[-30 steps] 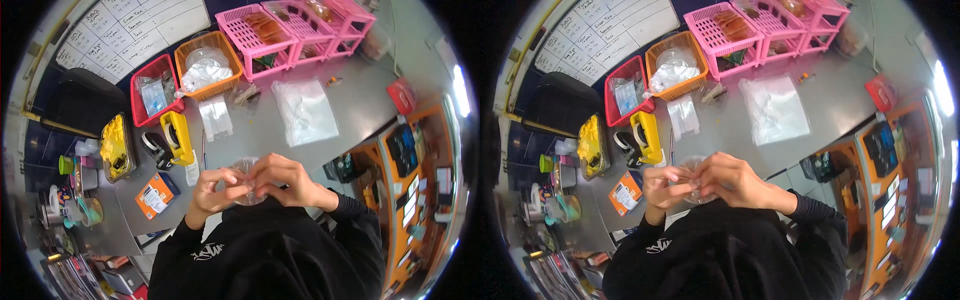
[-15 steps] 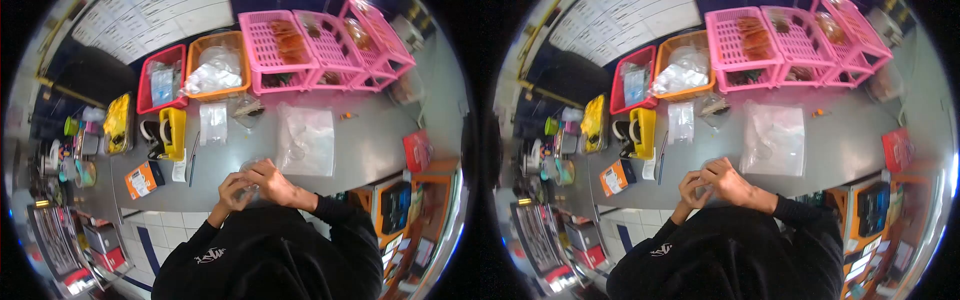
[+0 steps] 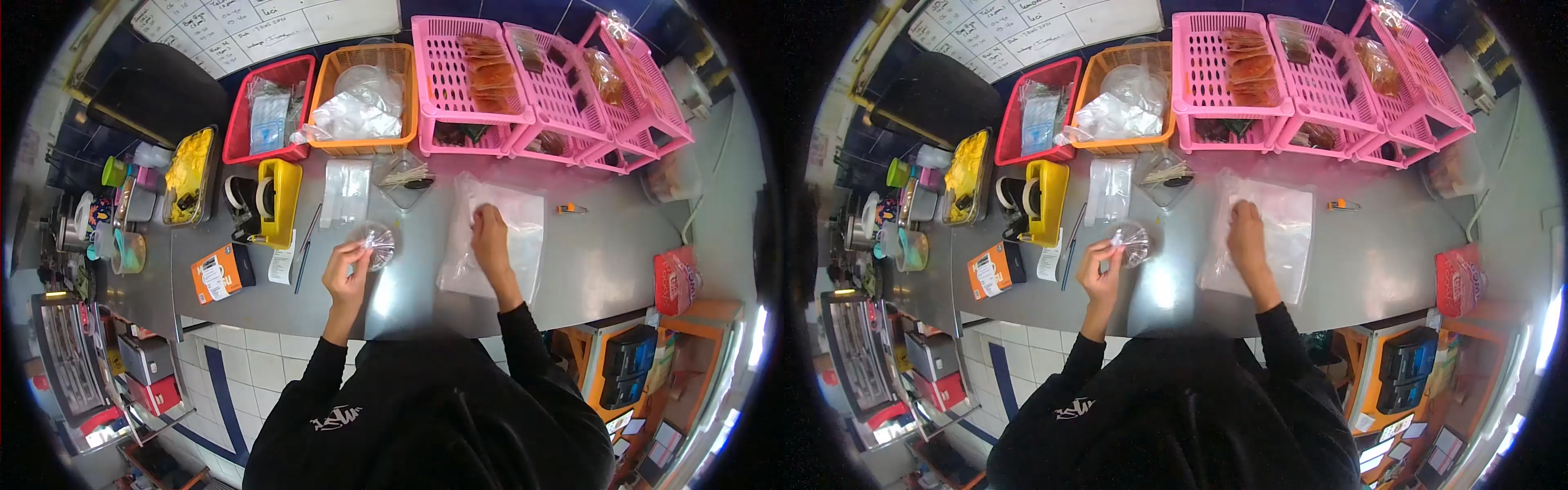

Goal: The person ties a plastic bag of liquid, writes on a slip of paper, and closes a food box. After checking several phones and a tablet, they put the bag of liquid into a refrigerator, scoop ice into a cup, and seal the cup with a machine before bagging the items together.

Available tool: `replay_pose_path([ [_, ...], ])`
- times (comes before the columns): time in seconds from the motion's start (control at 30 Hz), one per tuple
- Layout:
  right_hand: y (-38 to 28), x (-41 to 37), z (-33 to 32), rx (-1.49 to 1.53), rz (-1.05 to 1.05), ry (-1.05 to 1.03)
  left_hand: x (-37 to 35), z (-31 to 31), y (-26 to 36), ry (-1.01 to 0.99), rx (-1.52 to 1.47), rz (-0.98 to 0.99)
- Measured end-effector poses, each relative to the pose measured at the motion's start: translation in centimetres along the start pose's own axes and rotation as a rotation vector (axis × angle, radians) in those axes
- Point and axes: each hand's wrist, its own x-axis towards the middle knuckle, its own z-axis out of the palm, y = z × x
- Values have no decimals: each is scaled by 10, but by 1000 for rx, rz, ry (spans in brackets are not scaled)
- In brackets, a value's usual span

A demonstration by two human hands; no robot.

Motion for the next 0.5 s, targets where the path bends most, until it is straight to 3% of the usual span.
replay_pose_path([
  [0.03,34,-7,-1,-110,33,-173,0,3,-4,-18,13,-2],
  [0.13,64,-27,3,-177,70,-333,5,10,7,71,33,-169],
  [0.17,53,-28,2,-237,143,-316,16,12,26,187,248,-13],
  [0.27,41,-27,-1,-210,154,-249,-1,29,38,208,86,191],
  [0.3,45,-29,0,-229,112,-225,-7,37,40,9,-36,283],
  [0.37,53,-34,5,-266,27,-178,-9,67,55,-285,-181,242],
  [0.47,52,-40,5,-340,-86,-40,-17,121,49,-510,-149,210],
  [0.5,50,-41,4,-312,-36,9,-20,136,44,-574,-78,220],
])
